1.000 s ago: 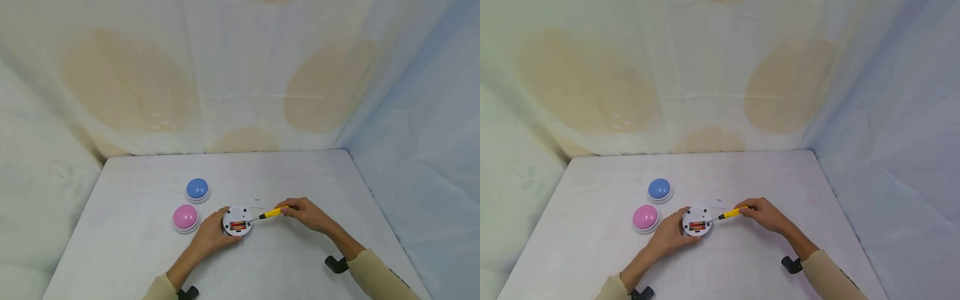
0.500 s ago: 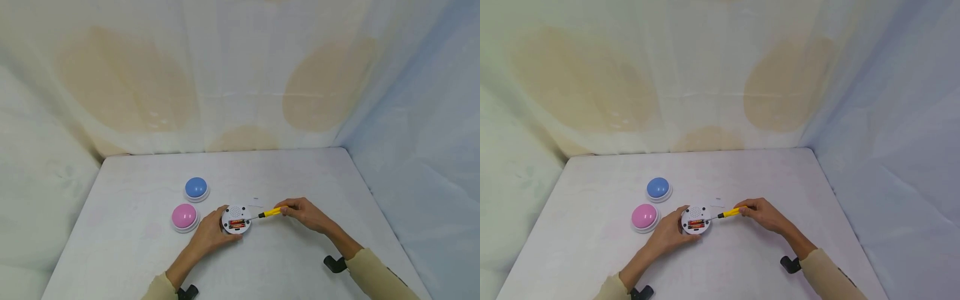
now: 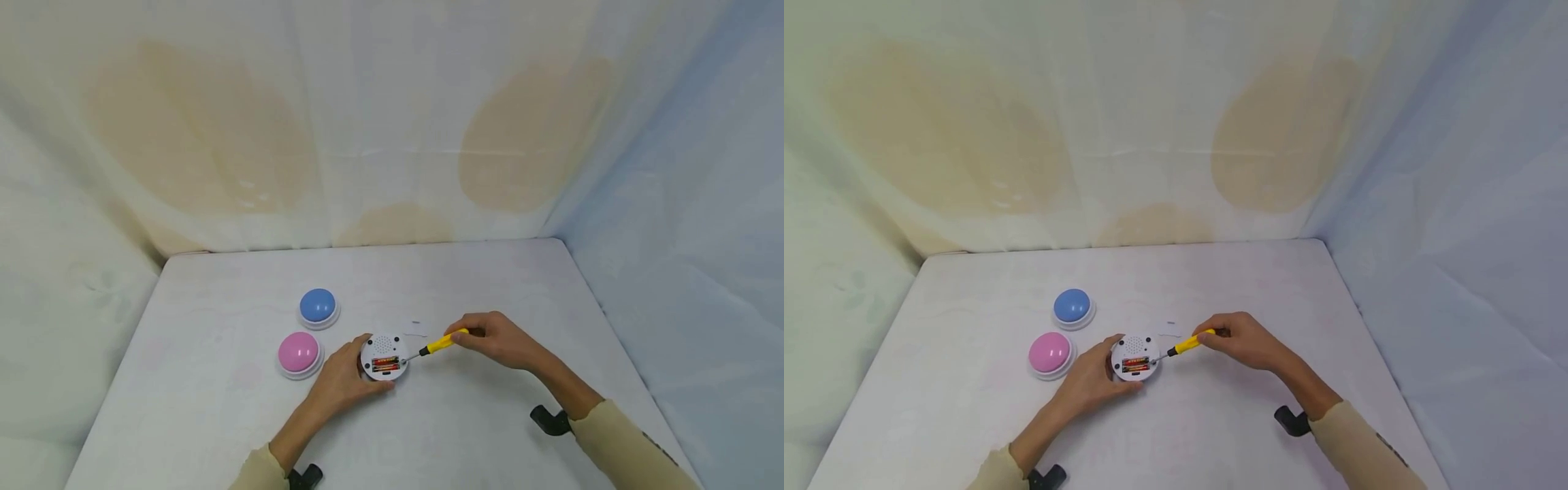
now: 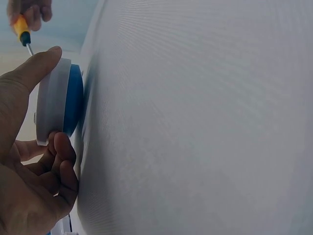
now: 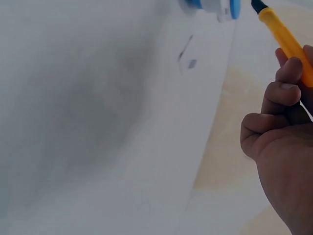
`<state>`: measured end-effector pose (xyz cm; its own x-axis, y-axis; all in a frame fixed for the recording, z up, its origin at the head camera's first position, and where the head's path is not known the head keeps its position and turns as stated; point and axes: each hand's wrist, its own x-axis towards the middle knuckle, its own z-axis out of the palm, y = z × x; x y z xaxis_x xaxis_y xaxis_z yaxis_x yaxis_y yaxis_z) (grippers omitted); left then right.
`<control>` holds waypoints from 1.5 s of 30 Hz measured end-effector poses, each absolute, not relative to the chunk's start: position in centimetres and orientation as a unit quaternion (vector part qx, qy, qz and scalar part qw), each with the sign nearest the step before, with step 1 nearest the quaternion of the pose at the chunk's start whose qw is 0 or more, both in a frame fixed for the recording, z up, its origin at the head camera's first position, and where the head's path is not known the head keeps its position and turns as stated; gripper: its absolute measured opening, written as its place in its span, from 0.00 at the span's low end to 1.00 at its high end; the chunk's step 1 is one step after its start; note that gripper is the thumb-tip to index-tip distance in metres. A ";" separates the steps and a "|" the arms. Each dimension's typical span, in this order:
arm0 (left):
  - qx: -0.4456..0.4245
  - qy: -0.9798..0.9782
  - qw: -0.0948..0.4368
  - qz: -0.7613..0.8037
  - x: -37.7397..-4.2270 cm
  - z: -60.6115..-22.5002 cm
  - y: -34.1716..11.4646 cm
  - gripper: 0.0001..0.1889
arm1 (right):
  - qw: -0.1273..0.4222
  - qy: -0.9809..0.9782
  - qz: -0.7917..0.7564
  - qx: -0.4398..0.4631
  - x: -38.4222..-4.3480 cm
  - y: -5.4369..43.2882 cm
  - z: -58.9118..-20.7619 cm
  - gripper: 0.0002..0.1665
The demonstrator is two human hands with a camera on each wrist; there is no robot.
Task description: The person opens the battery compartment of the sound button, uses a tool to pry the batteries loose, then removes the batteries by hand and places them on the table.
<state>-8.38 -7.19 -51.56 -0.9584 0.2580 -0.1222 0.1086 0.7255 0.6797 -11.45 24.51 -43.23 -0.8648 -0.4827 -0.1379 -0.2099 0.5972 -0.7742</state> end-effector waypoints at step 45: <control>0.111 0.932 0.085 0.334 -8.3 -51.8 -7.2 0.54 | 0.174 0.875 -0.417 -0.173 -10.7 23.2 -44.7 0.15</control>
<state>-8.27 -7.22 -51.81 -0.9608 0.2641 -0.0848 0.1503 0.7526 0.6411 -10.72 23.23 -44.74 -0.8792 -0.4486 -0.1609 -0.1577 0.5924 -0.7901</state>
